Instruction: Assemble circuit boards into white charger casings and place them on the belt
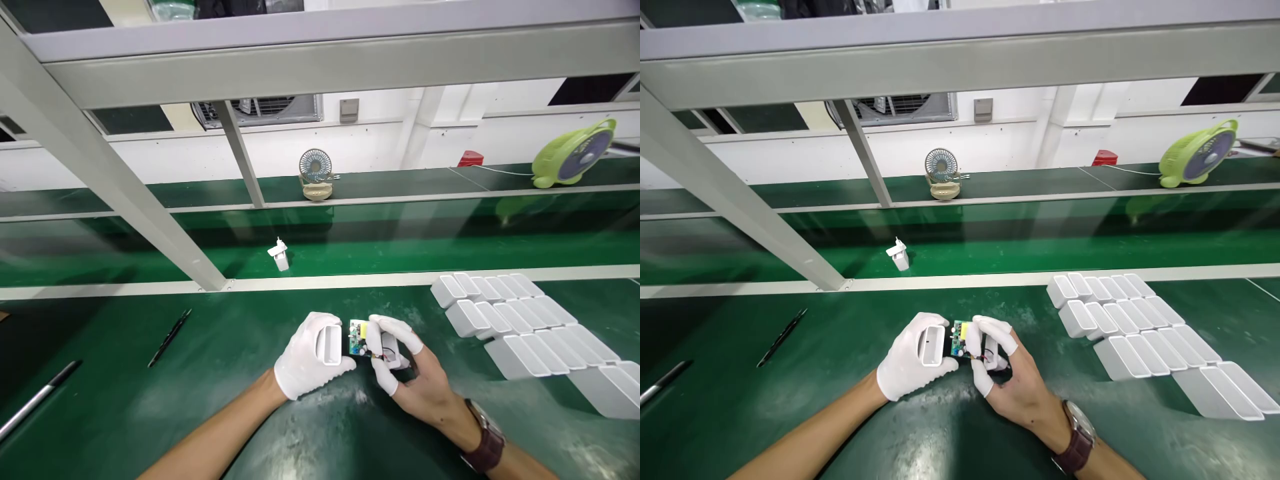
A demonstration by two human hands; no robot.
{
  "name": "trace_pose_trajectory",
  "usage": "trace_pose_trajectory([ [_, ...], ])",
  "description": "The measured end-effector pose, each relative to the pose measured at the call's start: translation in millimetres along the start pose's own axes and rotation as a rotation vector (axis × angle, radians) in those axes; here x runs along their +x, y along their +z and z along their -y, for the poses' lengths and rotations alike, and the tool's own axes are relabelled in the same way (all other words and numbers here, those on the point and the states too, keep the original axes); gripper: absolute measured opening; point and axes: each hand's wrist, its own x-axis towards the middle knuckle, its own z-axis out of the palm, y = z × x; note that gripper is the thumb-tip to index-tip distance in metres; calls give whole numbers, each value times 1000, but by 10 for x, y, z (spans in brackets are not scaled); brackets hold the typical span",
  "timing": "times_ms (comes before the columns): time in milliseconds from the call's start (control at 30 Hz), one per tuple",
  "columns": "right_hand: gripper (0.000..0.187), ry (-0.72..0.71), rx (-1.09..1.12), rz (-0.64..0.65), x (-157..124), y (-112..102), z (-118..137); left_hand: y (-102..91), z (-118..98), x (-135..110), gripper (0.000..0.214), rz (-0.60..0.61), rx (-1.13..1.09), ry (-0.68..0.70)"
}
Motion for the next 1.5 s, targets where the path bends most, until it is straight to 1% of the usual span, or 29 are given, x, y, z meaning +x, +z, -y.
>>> trace_pose_trajectory([
  [33,58,-1,-11,-13,3,-8,6,11,12,2,65,-21,21,9],
  [100,61,-1,-31,4,2,-18,14,29,31,10,68,-60,54,86],
  [200,64,-25,-44,88,-20,-15,26,40,52,29,62,-93,81,250],
  [300,67,-46,-48,165,-35,-2,51,39,71,38,57,-85,104,315],
  [367,67,-55,-72,190,-28,2,70,43,83,36,57,-65,116,321],
  [467,66,-77,-119,188,-2,8,82,61,95,31,56,-42,132,326],
  [667,63,-127,-201,193,19,33,60,82,84,49,51,-36,145,354],
  [833,63,-133,-259,195,21,44,61,73,70,63,46,-6,157,348],
  [1000,66,-147,-326,195,8,49,48,75,73,68,52,7,156,358],
  [1133,67,-173,-323,213,1,53,33,47,1,102,41,56,167,315],
  [1233,69,-191,-319,202,13,55,35,34,-33,122,33,82,178,291],
  [1300,70,-194,-319,201,26,53,47,43,-14,116,35,74,179,307],
  [1433,72,-160,-322,244,41,45,72,78,72,78,48,40,186,338],
  [1500,73,-155,-326,253,37,47,74,90,97,66,50,42,187,341],
])
